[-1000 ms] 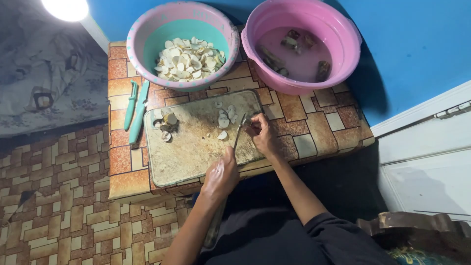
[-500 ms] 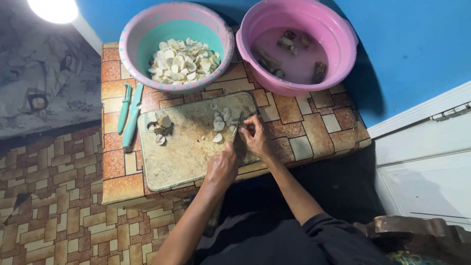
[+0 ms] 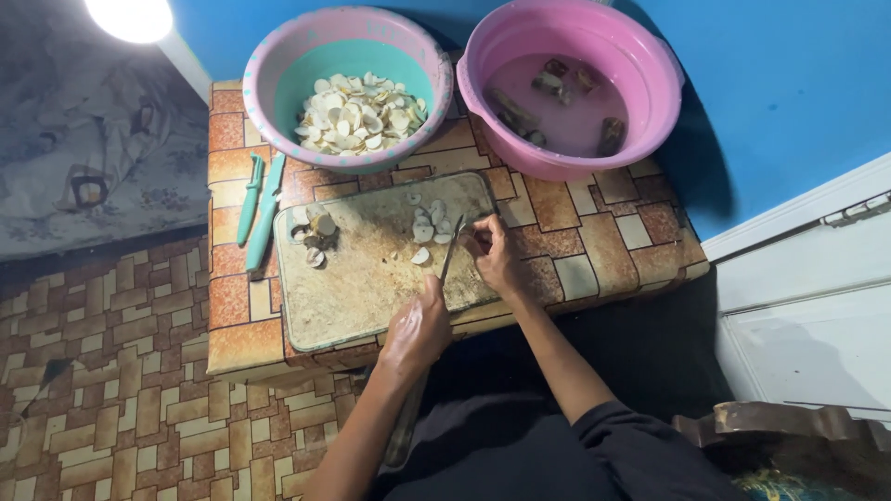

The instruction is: Slicing plantains into thin rounds on a cutting board using a knife.

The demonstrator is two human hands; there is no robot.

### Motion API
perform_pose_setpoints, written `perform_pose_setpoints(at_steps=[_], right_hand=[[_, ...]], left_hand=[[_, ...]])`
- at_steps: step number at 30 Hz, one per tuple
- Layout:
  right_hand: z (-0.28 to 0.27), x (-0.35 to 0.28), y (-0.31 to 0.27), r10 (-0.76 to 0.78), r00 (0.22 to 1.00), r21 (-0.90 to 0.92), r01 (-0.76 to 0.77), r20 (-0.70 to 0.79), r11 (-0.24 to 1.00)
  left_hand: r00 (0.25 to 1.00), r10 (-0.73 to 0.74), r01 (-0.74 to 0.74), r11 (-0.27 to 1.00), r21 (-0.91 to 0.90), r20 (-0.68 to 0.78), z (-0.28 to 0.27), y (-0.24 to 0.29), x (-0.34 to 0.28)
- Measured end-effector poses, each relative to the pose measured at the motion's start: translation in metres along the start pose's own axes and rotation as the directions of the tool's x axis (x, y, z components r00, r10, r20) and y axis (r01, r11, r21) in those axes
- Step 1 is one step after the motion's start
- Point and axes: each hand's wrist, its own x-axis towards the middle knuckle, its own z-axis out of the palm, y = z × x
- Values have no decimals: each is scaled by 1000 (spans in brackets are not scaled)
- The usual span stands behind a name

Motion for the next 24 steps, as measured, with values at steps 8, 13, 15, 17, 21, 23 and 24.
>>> perform_pose_setpoints(at_steps=[8, 13, 15, 17, 21, 23, 24], right_hand=[[1, 3, 9, -77, 997, 118, 73, 32, 990], [3, 5, 18, -122, 992, 76, 119, 34, 990], [4, 6, 21, -120, 992, 11, 120, 35, 993], [3, 6, 17, -105, 994, -53, 106, 30, 993], [12, 11, 36, -77, 997, -120, 78, 13, 990], [10, 11, 37, -75, 997, -114, 76, 13, 991], [9, 13, 36, -76, 997, -107, 77, 11, 991]], left_hand=[[999, -5, 1, 995, 102, 42, -3, 6, -13], [1000, -4, 1, 989, 148, 26, 5, 5, 6], [1000, -2, 0, 993, 120, 23, 10, 2, 17], [1000, -7, 8, 976, 220, -2, 18, 1, 30], [1000, -17, 23, 960, 279, -27, 28, -3, 48], [999, -12, 25, 965, 262, -51, 36, -5, 56], [997, -6, 25, 969, 246, -78, 39, -5, 62]])
